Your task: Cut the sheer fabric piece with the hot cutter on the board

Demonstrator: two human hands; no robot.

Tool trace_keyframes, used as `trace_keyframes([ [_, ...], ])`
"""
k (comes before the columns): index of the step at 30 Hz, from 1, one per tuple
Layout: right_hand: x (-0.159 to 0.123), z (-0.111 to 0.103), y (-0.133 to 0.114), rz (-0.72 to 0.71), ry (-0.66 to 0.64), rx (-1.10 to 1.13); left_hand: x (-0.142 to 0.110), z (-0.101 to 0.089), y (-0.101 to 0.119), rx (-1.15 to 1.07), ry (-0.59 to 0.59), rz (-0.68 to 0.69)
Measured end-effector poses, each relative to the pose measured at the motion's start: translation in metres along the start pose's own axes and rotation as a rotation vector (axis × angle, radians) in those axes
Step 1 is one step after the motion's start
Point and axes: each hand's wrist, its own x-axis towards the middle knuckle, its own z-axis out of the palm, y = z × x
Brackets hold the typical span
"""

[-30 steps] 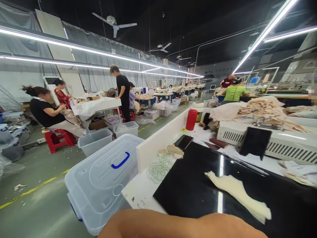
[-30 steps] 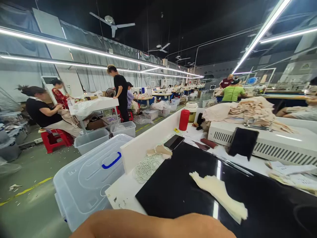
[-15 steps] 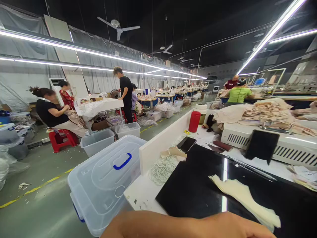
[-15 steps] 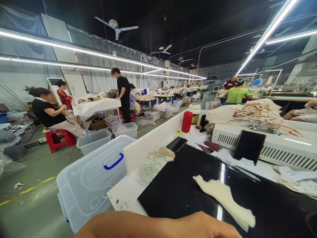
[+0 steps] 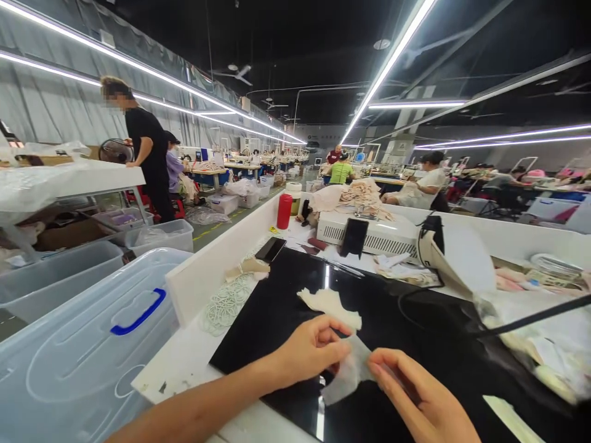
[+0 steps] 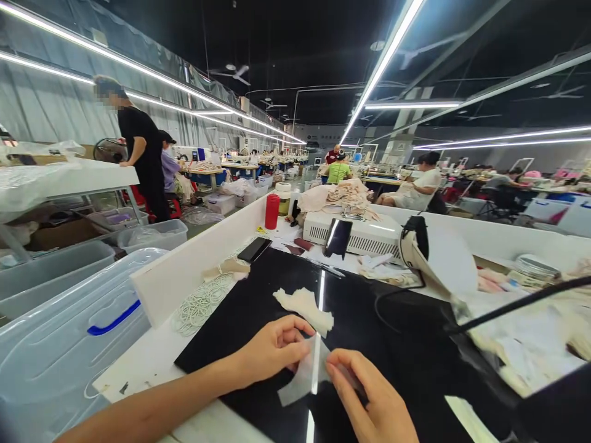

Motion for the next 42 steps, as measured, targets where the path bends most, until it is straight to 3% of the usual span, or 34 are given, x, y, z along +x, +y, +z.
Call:
trace_keyframes([
  [5, 0.018, 0.016, -0.005, 0.000, 0.168, 0.013, 0.002, -0.002, 0.005, 0.074, 0.035, 0.004],
  [9, 0.034, 0.021, -0.005, -0.039, 0.142, -0.052, 0.009, -0.011, 0.025, 0.219, 0.100, 0.039],
  [14, 0.060, 0.032, -0.006, -0.043, 0.180, -0.132, 0.029, -0.032, 0.061, 0.572, 0.150, 0.119],
  [18, 0.076, 0.044, 0.000, -0.061, 0.197, -0.264, 0.049, -0.042, 0.075, 0.920, 0.167, 0.171],
  [25, 0.086, 0.059, 0.014, -0.145, 0.186, -0.513, 0.071, -0.047, 0.063, 1.377, 0.082, 0.185],
  [33, 0.082, 0.071, 0.027, -0.207, 0.184, -0.634, 0.072, -0.052, 0.045, 1.562, 0.014, 0.234],
  [38, 0.075, 0.062, 0.024, -0.295, 0.241, -0.588, 0.068, -0.054, 0.045, 1.571, 0.057, 0.305],
  [42, 0.048, 0.040, 0.020, -0.371, 0.226, -0.512, 0.060, -0.051, 0.048, 1.575, 0.079, 0.402],
])
